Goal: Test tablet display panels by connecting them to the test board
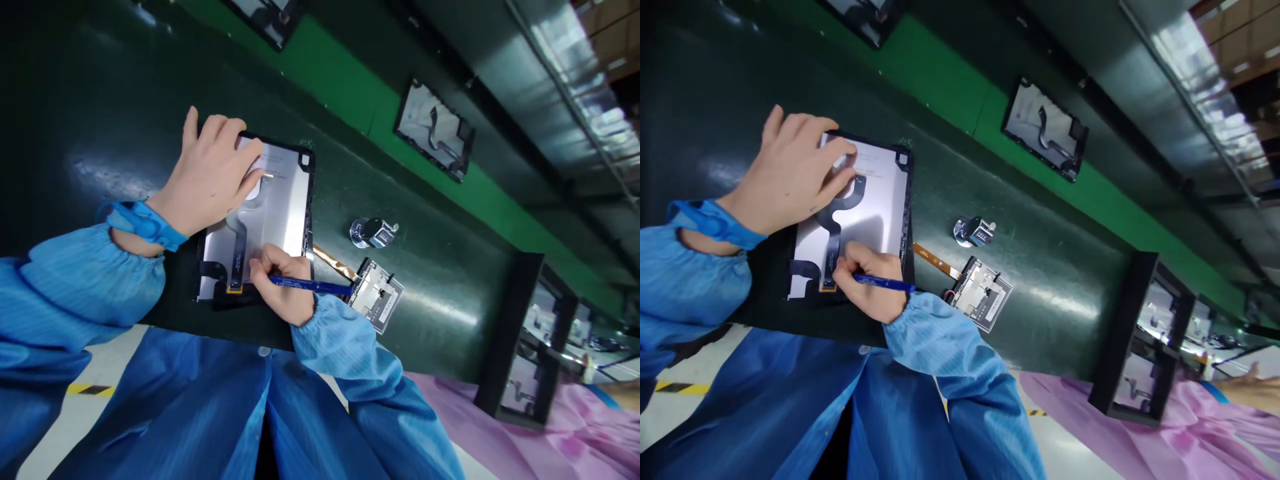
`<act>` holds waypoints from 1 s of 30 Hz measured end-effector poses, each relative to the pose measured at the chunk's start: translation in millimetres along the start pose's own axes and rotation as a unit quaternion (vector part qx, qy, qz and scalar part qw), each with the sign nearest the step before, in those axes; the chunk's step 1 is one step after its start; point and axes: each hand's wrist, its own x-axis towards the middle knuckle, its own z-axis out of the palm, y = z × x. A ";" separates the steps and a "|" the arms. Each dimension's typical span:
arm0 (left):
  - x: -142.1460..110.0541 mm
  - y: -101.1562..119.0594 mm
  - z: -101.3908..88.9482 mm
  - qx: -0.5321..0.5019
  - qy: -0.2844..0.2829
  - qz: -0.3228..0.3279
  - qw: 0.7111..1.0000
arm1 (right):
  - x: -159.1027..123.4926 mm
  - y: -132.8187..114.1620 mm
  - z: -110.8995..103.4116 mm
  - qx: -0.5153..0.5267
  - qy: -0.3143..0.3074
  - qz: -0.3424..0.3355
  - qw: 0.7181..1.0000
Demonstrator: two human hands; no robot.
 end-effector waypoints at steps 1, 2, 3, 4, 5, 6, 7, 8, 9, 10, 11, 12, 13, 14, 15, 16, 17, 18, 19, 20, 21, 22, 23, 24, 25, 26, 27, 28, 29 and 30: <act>-0.3 -0.6 1.0 0.003 -0.001 0.003 1.000 | -0.1 -0.6 -0.2 -0.009 -0.012 -0.006 1.000; -0.3 -0.7 1.1 0.003 -0.002 0.003 1.000 | -0.1 -1.0 -0.3 -0.017 -0.019 -0.011 1.000; -0.3 -0.4 0.7 0.002 -0.003 0.002 1.000 | 0.0 -1.0 -0.1 -0.025 -0.022 -0.017 0.999; -0.1 0.3 -0.1 0.003 -0.005 0.002 1.000 | 0.2 -0.7 0.3 -0.036 -0.023 -0.024 0.999; 0.1 1.1 -1.2 0.007 -0.008 0.004 1.000 | 0.2 -0.2 0.9 -0.047 -0.025 -0.030 0.998; 0.3 1.9 -2.3 0.012 -0.010 0.007 1.000 | 0.2 0.5 1.6 -0.057 -0.026 -0.035 0.997; 0.4 2.6 -3.3 0.017 -0.014 0.009 1.000 | 0.0 1.1 2.5 -0.066 -0.030 -0.038 0.997; 0.4 3.1 -4.0 0.019 -0.018 0.011 1.000 | -0.1 1.7 3.5 -0.071 -0.033 -0.040 0.996; 0.4 3.2 -4.4 0.019 -0.022 0.013 0.999 | -0.3 2.0 4.5 -0.071 -0.035 -0.041 0.996; 0.2 3.1 -4.4 0.015 -0.023 0.014 1.000 | -0.5 1.9 5.3 -0.065 -0.033 -0.041 0.996; 0.1 2.7 -4.1 0.012 -0.022 0.013 1.000 | -0.6 1.5 5.7 -0.054 -0.023 -0.039 0.997; 0.1 2.0 -3.6 0.011 -0.021 0.012 1.000 | -0.7 0.6 5.1 -0.038 -0.007 -0.034 0.999; 0.2 1.1 -2.9 0.011 -0.020 0.011 1.000 | -0.8 -0.4 3.0 -0.017 0.016 -0.025 0.999; 0.4 0.3 -2.3 0.010 -0.018 0.011 1.000 | -0.9 -1.5 -0.8 0.005 0.044 -0.012 0.999; 0.8 -0.5 -1.9 0.006 -0.015 0.015 1.000 | -1.3 -2.2 -7.0 0.026 0.073 -0.001 0.997; 1.4 -0.9 -1.7 -0.002 -0.010 0.021 1.000 | -2.0 -2.2 -15.5 0.039 0.101 0.003 0.994; 1.9 -1.1 -1.8 -0.013 -0.003 0.033 0.999 | -3.3 -1.3 -26.3 0.039 0.132 0.002 0.991; 2.5 -0.9 -2.2 -0.027 0.004 0.047 0.999 | -5.3 0.7 -38.9 0.025 0.163 -0.002 0.986; 3.0 -0.4 -2.7 -0.041 0.007 0.060 0.997 | -8.1 4.0 -52.6 -0.002 0.192 0.000 0.981; 3.5 0.3 -3.2 -0.054 0.006 0.071 0.996 | -11.6 8.5 -66.6 -0.043 0.213 0.007 0.976; 3.8 1.0 -3.5 -0.067 0.001 0.078 0.995 | -15.6 13.7 -79.8 -0.097 0.220 0.020 0.970; 4.0 1.5 -3.5 -0.078 -0.008 0.082 0.994 | -19.8 19.5 -91.4 -0.157 0.207 0.035 0.965; 4.2 1.9 -3.0 -0.088 -0.014 0.081 0.993 | -23.8 25.2 -100.8 -0.213 0.177 0.046 0.960; 4.3 2.0 -2.1 -0.098 -0.017 0.077 0.992 | -27.3 30.6 -107.8 -0.258 0.137 0.051 0.955; 4.4 1.7 -0.9 -0.107 -0.016 0.073 0.991 | -30.0 35.2 -112.4 -0.285 0.096 0.053 0.952; 4.5 1.2 0.4 -0.115 -0.014 0.070 0.991 | -32.0 39.0 -115.0 -0.291 0.060 0.055 0.953; 4.7 0.5 1.7 -0.123 -0.009 0.066 0.990 | -33.3 41.9 -116.3 -0.275 0.030 0.061 0.959; 5.0 -0.2 2.7 -0.130 -0.003 0.064 0.990 | -34.3 44.0 -117.1 -0.249 0.013 0.068 0.966; 5.2 -0.8 3.3 -0.136 0.002 0.061 0.989 | -35.3 45.6 -117.8 -0.218 0.006 0.075 0.973; 5.4 -1.0 3.3 -0.142 0.004 0.059 0.988 | -36.5 46.8 -118.9 -0.186 0.008 0.080 0.979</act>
